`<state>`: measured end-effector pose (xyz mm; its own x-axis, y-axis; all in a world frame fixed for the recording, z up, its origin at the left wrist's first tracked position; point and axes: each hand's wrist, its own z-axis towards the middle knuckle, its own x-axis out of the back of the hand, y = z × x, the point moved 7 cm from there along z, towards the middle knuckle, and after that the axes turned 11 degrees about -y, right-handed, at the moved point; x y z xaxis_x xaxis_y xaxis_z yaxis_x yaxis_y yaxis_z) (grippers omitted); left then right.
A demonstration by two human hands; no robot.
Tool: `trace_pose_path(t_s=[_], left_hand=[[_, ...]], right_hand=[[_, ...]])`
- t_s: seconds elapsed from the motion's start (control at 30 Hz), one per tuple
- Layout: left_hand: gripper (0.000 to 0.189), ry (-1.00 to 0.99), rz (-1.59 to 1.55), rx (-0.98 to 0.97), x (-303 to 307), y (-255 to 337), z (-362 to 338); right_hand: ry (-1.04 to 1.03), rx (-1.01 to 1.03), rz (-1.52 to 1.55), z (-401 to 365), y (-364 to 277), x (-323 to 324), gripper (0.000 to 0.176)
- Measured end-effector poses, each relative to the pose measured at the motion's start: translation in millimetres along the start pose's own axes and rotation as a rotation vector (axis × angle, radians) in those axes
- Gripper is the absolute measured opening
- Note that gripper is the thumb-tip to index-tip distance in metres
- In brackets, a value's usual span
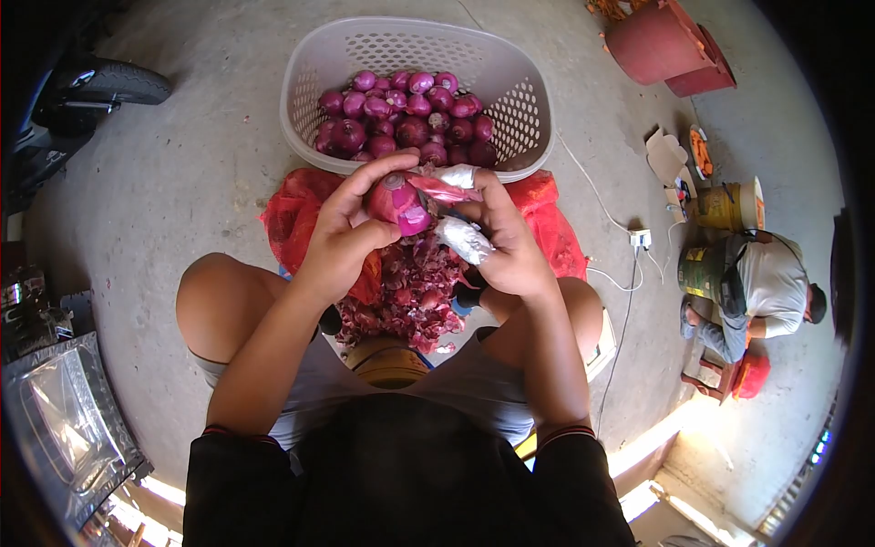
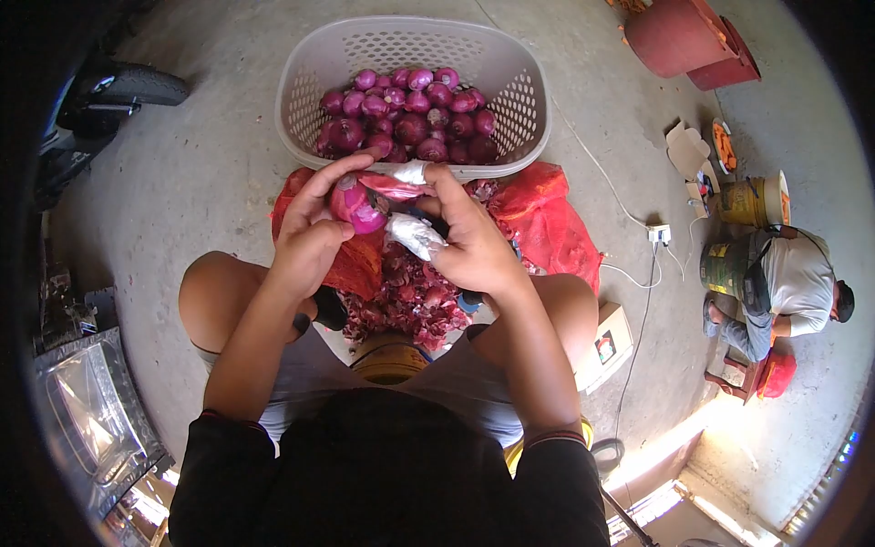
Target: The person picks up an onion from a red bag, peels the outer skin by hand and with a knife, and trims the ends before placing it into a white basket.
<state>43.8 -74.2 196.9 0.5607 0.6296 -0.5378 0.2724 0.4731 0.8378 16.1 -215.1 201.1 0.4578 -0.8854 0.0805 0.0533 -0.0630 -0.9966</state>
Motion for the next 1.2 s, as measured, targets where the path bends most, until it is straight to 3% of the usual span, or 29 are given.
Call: trace_pose_path(t_s=[0.07,0.3,0.43,0.83,0.93,1.03,1.2], left_hand=[[0.064,-0.017,0.004,0.025,-4.6,-3.6,-0.5],[0.065,0.079,0.078,0.064,-4.9,-12.8,-3.2],[0.065,0.081,0.078,-0.075,-0.8,-2.0,-1.4],[0.064,-0.039,0.131,-0.21,-3.9,6.3,0.9],[0.065,-0.02,0.123,-0.19,-4.7,7.4,0.0],[0.065,-0.038,-0.014,-0.025,-5.9,2.2,-3.1],[0.065,-0.081,0.047,-0.113,-7.2,5.8,-2.5]], right_hand=[[0.033,0.076,-0.056,1.3,0.3,-1.0,0.052],[0.075,0.057,-0.102,1.5,0.0,-1.2,0.041],[0.117,0.014,-0.063,-0.3,2.2,8.0,0.04],[0.16,0.041,0.02,0.0,-1.2,8.8,0.039],[0.182,0.053,-0.021,-0.6,-3.7,10.1,0.038],[0.21,0.055,-0.08,-1.9,-4.3,13.3,0.038],[0.263,0.034,-0.12,-2.8,0.2,16.2,0.036]])
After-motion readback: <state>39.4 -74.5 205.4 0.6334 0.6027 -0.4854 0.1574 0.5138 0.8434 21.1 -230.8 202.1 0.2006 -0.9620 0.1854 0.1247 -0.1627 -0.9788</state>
